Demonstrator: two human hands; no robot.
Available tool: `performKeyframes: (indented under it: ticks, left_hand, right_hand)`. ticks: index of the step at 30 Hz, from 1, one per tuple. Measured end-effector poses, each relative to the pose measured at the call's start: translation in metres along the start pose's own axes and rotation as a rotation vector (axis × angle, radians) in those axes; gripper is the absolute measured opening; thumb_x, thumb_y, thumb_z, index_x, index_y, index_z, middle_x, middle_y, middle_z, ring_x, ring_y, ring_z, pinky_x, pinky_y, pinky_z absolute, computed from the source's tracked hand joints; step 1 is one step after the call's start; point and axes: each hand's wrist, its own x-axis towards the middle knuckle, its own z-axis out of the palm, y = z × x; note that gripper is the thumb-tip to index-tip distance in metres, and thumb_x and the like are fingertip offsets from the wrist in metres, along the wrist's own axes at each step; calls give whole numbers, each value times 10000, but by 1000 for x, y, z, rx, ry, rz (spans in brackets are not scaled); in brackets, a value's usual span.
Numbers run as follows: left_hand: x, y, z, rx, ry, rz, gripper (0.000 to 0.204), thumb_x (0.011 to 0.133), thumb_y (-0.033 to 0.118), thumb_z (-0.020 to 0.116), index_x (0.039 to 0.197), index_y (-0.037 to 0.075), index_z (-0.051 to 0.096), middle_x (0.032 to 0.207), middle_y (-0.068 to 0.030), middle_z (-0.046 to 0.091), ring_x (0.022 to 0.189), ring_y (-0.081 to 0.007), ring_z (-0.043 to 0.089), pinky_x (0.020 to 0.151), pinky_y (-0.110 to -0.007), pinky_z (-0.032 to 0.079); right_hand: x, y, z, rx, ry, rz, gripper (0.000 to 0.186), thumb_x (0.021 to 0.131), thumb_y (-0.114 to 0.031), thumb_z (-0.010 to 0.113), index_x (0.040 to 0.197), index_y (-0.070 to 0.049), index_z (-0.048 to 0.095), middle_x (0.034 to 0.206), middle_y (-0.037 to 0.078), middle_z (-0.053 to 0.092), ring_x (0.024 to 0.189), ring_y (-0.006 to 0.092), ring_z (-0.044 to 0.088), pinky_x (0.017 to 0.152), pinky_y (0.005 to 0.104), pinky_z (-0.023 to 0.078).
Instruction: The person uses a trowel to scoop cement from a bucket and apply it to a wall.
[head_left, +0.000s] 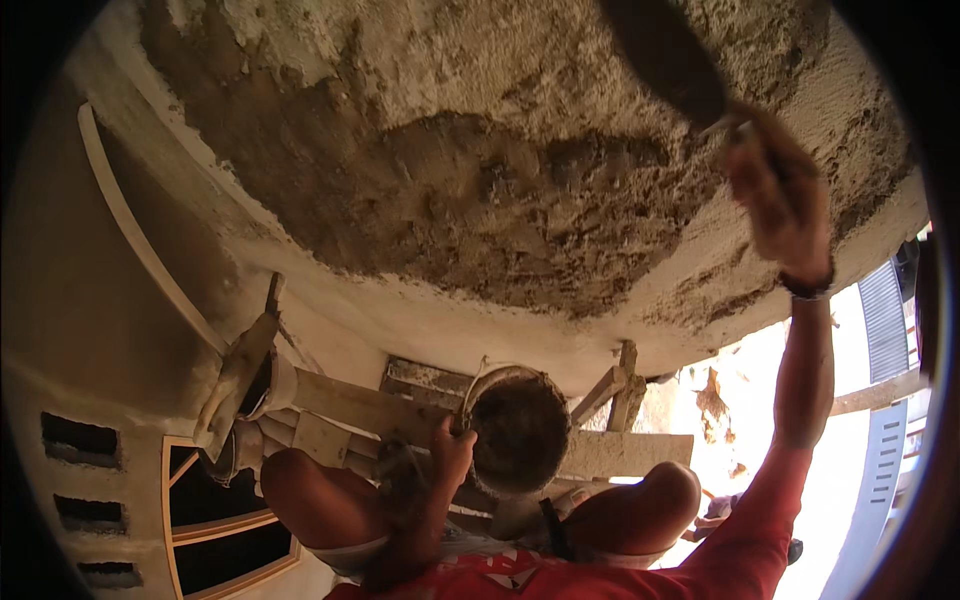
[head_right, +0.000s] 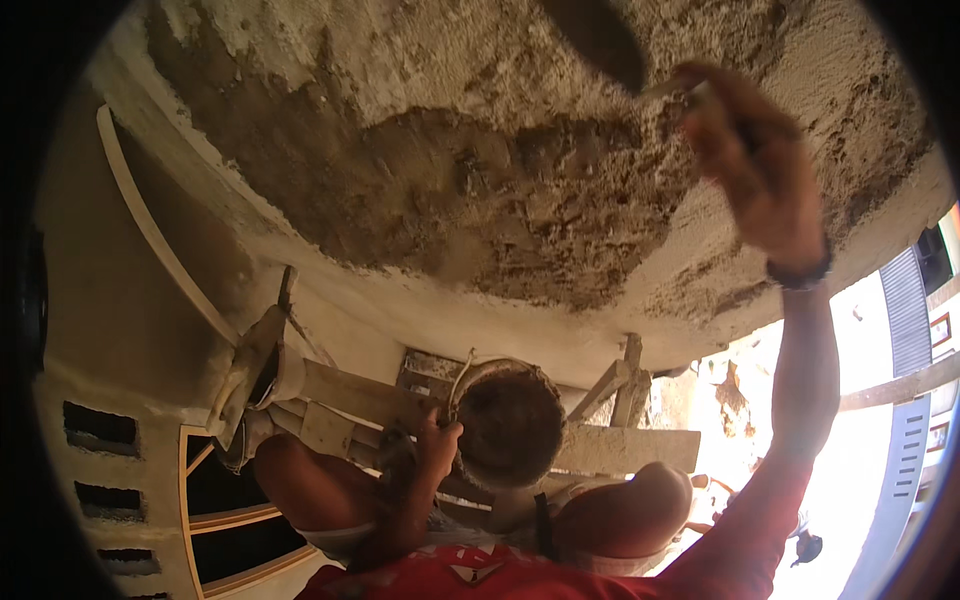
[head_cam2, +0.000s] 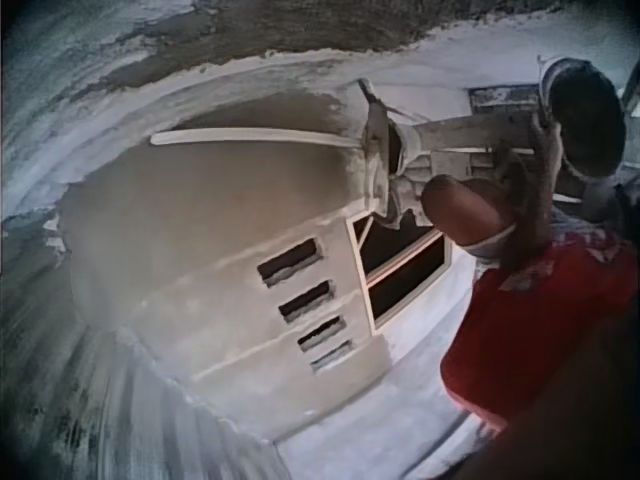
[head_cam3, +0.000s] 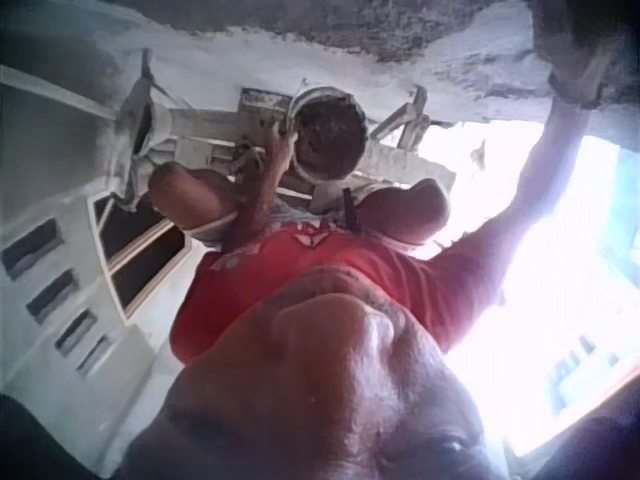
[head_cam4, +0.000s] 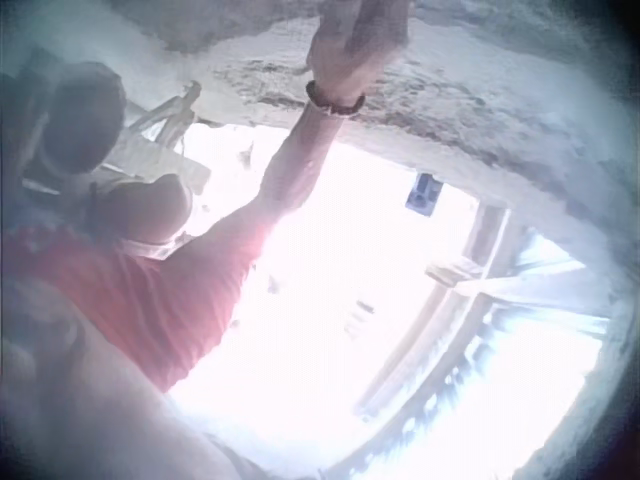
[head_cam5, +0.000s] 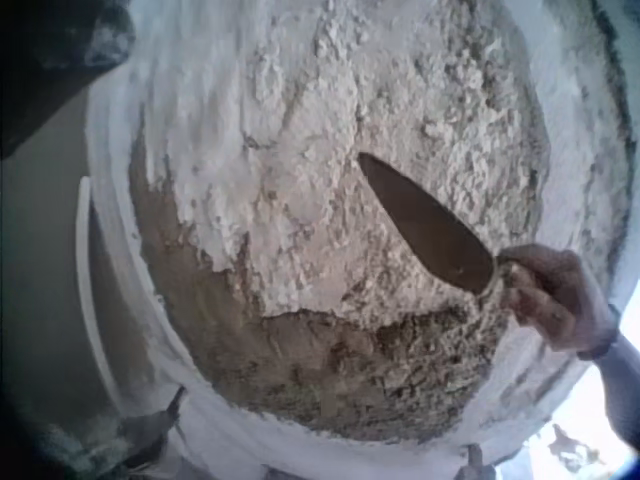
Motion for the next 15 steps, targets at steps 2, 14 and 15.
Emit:
performKeyframes:
  ticks: [2,14,15]
  left_hand:
    - [4,-4,-4,-111,19,-16,166,766,38,600,927,9,574,663,-19,476,543,-107,408,505,-354,365]
    - [5,15,15,-51,36,150,107,703,42,598,774,28,519,688,-2,504,623,-93,429,551,-322,375]
    - [9,9,12,-15,9,149,114,694,50,602,768,24,520,671,-2,505,615,-93,434,549,-324,377]
  right_hand:
    - [-1,-17,-11,-190,84,23,324,965,-210,546,1210,-4,593,720,25,630,516,17,480,383,170,378]
    - [-173,18,120,-165,-1053,175,184,823,-154,616,987,-79,650,940,103,648,900,278,633,742,386,537]
    - [-184,23,129,-262,-1174,127,223,838,-177,577,1031,-87,642,971,116,642,899,298,634,764,413,530]
